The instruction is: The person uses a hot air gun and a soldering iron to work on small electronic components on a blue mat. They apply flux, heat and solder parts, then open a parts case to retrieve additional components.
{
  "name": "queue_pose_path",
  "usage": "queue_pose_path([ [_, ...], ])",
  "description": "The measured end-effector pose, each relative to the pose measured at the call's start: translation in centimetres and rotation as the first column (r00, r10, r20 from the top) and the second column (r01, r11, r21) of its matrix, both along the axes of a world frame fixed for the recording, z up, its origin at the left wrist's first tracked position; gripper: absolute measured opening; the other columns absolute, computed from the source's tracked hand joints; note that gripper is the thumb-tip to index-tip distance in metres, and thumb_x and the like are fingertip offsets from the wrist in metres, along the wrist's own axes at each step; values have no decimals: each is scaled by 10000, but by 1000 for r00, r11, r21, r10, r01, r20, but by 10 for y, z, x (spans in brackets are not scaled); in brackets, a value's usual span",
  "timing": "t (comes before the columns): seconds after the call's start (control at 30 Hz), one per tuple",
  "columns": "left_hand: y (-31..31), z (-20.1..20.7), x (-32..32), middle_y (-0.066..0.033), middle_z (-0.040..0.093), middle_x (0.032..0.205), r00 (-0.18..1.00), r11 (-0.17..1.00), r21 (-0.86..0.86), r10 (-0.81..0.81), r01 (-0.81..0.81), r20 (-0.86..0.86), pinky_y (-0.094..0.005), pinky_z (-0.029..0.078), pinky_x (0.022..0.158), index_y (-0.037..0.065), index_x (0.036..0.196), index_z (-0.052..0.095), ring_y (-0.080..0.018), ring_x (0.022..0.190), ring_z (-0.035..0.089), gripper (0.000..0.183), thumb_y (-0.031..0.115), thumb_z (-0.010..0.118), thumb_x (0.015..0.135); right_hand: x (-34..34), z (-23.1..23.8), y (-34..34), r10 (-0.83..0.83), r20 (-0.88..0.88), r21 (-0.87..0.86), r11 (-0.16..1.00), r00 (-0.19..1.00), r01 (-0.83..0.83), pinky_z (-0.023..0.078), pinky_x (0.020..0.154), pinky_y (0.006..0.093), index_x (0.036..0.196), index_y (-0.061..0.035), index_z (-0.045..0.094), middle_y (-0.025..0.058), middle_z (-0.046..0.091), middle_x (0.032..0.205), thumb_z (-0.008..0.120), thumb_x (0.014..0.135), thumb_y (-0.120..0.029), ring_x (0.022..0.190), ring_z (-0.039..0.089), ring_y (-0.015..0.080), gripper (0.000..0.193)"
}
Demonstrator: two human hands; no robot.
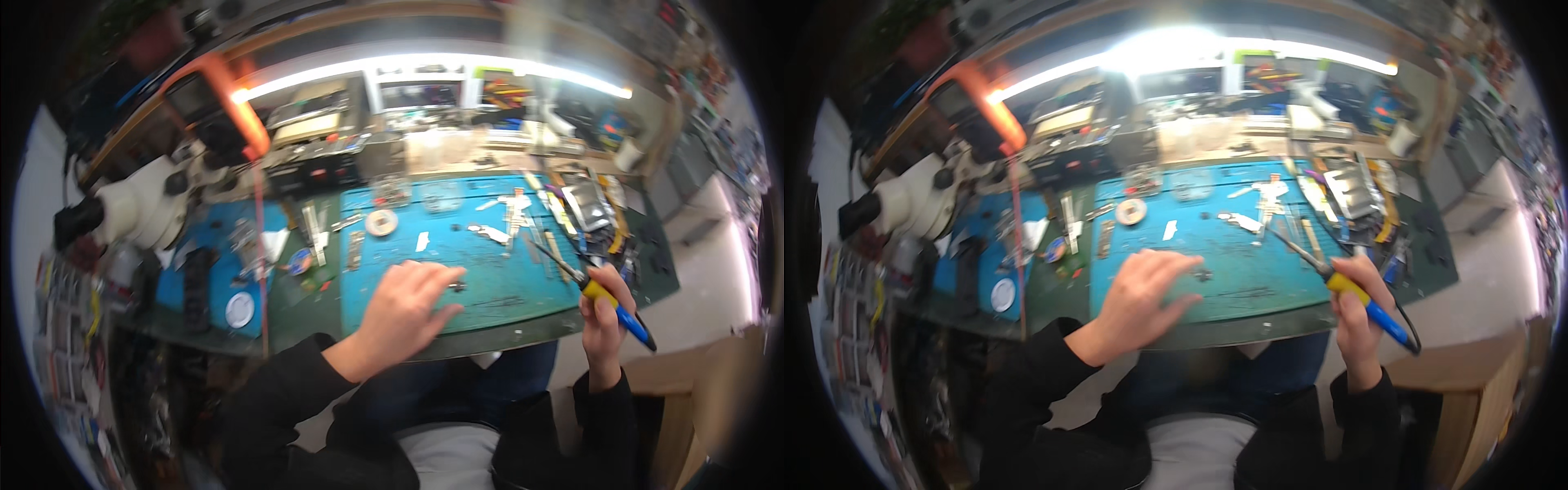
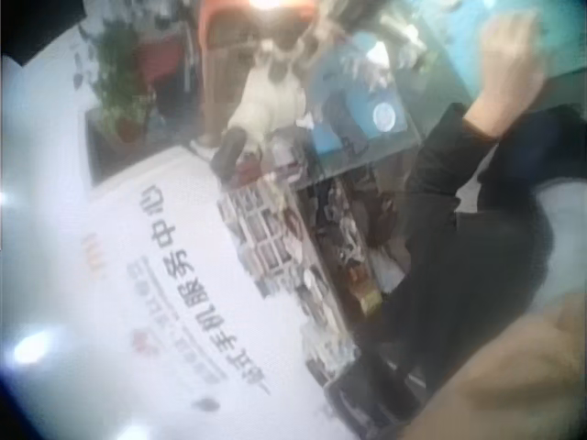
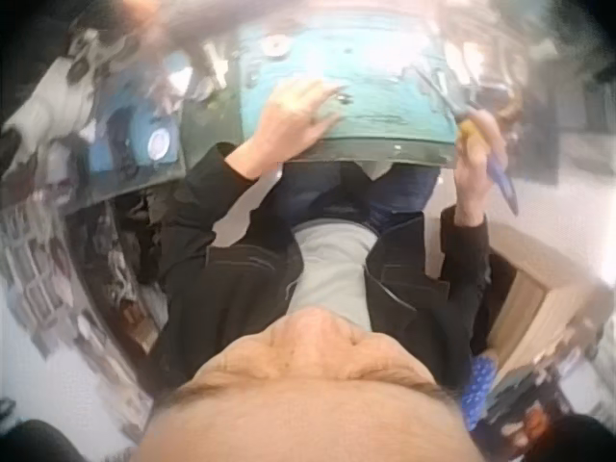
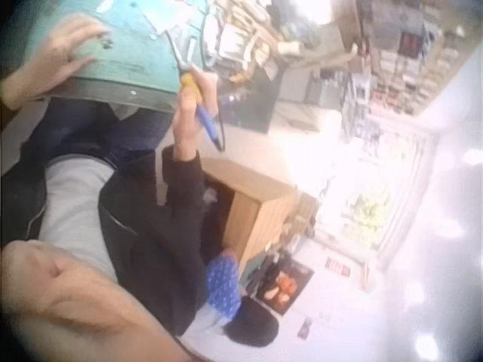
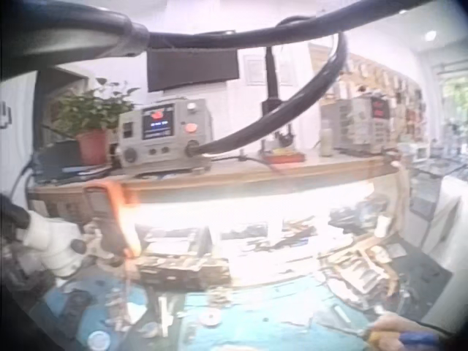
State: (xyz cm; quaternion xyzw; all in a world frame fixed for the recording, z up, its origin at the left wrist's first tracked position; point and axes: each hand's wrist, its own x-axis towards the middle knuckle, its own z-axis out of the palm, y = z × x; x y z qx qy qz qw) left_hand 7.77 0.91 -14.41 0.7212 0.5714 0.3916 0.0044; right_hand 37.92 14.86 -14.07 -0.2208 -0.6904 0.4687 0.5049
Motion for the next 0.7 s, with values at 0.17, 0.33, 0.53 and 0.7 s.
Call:
queue_pose_path([
  [0.17,-80,13,-22,-81,752,889,986,984,-64,166,-164,17,-396,516,713,72,1061,796,-269,762,697,116,133,797,963,-4,-58,-9,-216,71,323,929,974,182,431,706,321,1207,59,708,120,597,956,590,947,-227,811,540,190,403],
  [0.33,-119,7,-83,-126,746,1069,756,782,-105,621,-614,207,-335,574,771,30,1309,698,-236,847,715,321,-74,549,1044,-4,-66,-4,-243,68,403,894,968,196,352,617,256,1270,40,680,87,544,1003,545,976,-215,729,445,114,413],
  [0.53,-94,13,-103,-120,738,1196,766,770,-204,632,-605,116,-333,598,750,-6,1304,698,-211,981,754,336,67,767,984,-3,-62,-1,-271,110,425,882,956,202,393,668,282,1247,46,694,101,566,970,574,961,-211,769,491,152,403],
  [0.7,-81,5,-116,-138,748,1111,635,699,-56,610,-713,-474,-395,593,818,15,1268,697,-303,971,733,317,111,768,974,-1,-60,-5,-246,134,332,924,960,191,475,752,327,1226,46,708,138,625,965,626,946,-207,847,590,223,386],
])
